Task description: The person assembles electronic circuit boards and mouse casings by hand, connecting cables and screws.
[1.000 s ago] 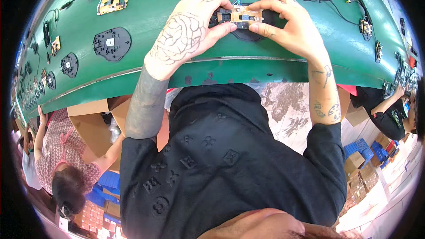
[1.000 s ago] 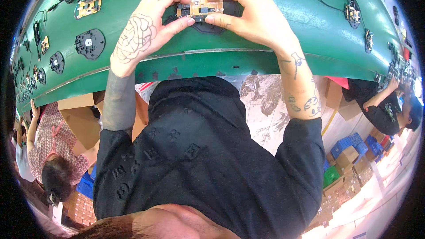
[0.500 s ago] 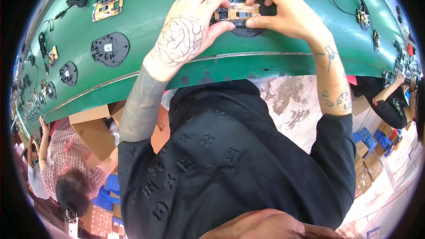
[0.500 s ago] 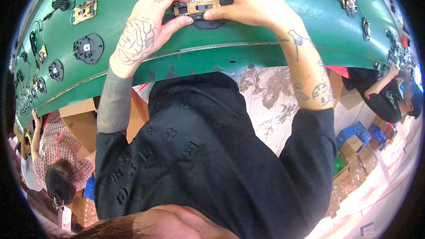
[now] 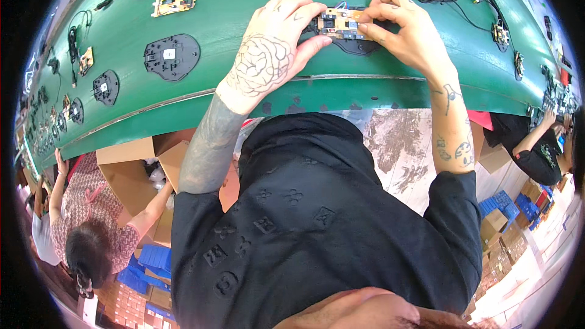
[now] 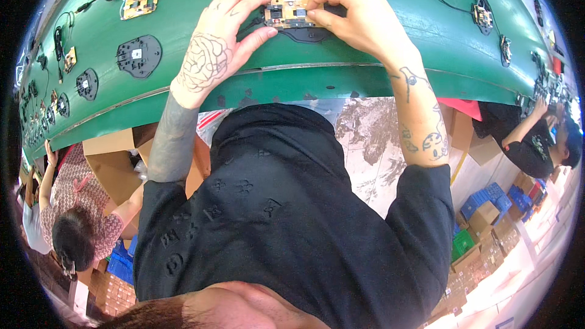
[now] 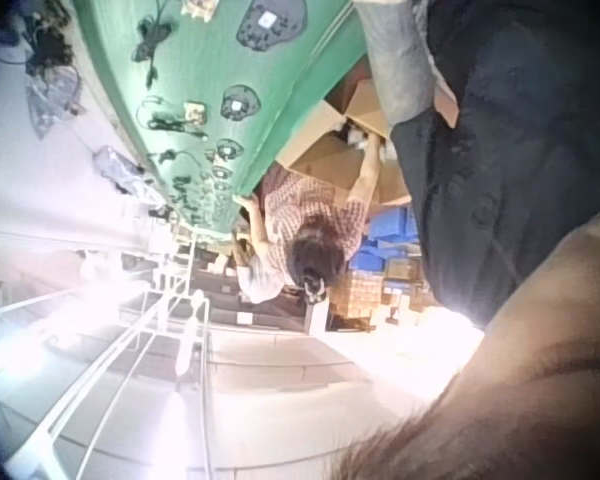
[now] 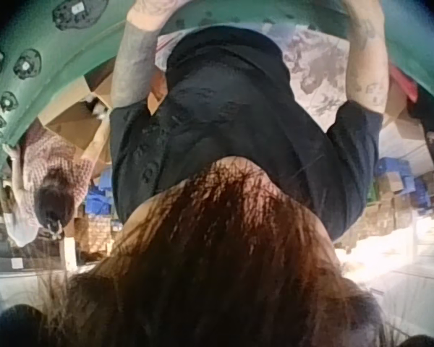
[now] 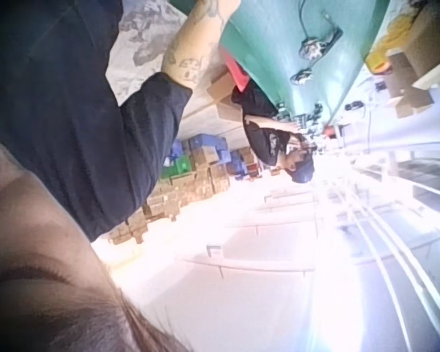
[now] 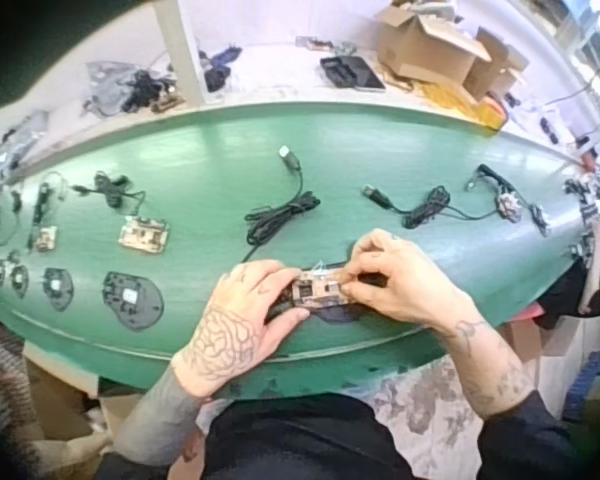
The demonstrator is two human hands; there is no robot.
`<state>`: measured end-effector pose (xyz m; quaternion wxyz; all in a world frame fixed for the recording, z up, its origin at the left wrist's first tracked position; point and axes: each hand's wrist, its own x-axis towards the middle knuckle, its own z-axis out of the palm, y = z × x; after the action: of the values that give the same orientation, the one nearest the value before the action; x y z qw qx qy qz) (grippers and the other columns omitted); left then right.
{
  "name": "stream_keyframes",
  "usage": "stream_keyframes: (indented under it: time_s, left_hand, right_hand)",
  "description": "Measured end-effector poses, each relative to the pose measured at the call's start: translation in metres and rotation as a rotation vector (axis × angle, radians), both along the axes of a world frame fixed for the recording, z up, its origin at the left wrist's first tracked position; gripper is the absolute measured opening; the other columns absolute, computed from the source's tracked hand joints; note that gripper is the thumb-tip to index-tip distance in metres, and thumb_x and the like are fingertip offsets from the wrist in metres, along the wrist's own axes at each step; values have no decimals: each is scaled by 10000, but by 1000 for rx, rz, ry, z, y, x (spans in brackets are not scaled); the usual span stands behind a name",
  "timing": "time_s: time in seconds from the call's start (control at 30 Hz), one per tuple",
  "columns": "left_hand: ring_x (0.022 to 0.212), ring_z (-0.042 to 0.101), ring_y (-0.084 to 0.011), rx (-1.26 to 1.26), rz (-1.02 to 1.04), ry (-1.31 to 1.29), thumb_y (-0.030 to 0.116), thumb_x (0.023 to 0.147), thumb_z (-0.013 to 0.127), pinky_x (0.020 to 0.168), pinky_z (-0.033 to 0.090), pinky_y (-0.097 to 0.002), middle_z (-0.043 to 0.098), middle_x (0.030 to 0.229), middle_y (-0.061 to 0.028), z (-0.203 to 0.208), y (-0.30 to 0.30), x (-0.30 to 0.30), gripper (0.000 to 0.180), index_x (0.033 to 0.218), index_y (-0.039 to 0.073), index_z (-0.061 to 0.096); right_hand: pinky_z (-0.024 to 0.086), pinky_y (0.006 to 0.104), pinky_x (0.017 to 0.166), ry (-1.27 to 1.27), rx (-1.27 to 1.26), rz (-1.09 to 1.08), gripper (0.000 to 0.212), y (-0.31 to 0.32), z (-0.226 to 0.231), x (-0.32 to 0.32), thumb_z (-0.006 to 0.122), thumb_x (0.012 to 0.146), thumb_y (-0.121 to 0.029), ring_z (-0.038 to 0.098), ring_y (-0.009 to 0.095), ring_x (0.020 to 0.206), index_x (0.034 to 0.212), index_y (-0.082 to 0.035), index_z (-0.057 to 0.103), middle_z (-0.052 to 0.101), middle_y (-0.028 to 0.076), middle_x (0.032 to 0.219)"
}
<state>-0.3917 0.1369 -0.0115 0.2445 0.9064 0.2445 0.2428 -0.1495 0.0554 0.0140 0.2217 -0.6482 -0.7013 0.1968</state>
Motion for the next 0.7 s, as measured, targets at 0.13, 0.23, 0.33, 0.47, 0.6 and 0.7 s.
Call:
stream_keyframes:
  time_s: [0.13, 0.23, 0.33, 0.47, 0.6, 0.7]
  left_hand:
    - [1007, 592, -290, -17, 63, 58, 186, 830, 765, 902, 479, -404, 612, 1034, -90, -1, -1, -16, 281, 1060, 72, 651]
    - [968, 595, -273, 84, 61, 122, 146, 848, 736, 865, 466, -397, 612, 999, -70, -2, -2, -18, 208, 1022, 80, 643]
    - [938, 600, -254, 170, 48, 73, 111, 863, 710, 849, 451, -387, 614, 962, -51, -4, 4, -12, 143, 984, 93, 635]
    - [909, 607, -248, 186, -2, 113, 110, 888, 679, 866, 445, -387, 609, 914, -45, 0, 11, -7, 96, 966, 99, 624]
    - [869, 608, -250, 150, -70, 145, 113, 904, 655, 857, 439, -385, 598, 864, -47, 5, 16, -4, 62, 953, 100, 619]
    - [846, 608, -247, 71, -57, 129, 119, 900, 658, 837, 435, -384, 595, 844, -48, 6, 11, -1, 65, 951, 102, 621]
  right_hand:
    - [500, 333, 862, 150, -85, -45, 175, -2, -5, 3, 786, 822, -240, 629, 226, 973, 951, -125, 758, 616, 44, 1007]
    - [499, 328, 863, 181, -67, -70, 170, -4, -8, 1, 785, 819, -229, 627, 221, 968, 947, -122, 757, 613, 40, 1005]
    - [499, 325, 864, 187, -47, -80, 161, -3, -10, 1, 784, 814, -219, 627, 218, 967, 938, -121, 756, 611, 38, 1006]
    - [498, 323, 863, 197, -30, -73, 154, -4, -10, 1, 782, 806, -209, 628, 218, 967, 929, -120, 754, 606, 38, 1008]
    - [497, 325, 864, 193, -35, -78, 154, -5, -10, 2, 783, 804, -210, 628, 219, 966, 925, -120, 752, 604, 38, 1010]
    - [497, 327, 866, 199, -33, -90, 154, -6, -9, 2, 784, 802, -208, 627, 221, 964, 924, -121, 751, 602, 37, 1010]
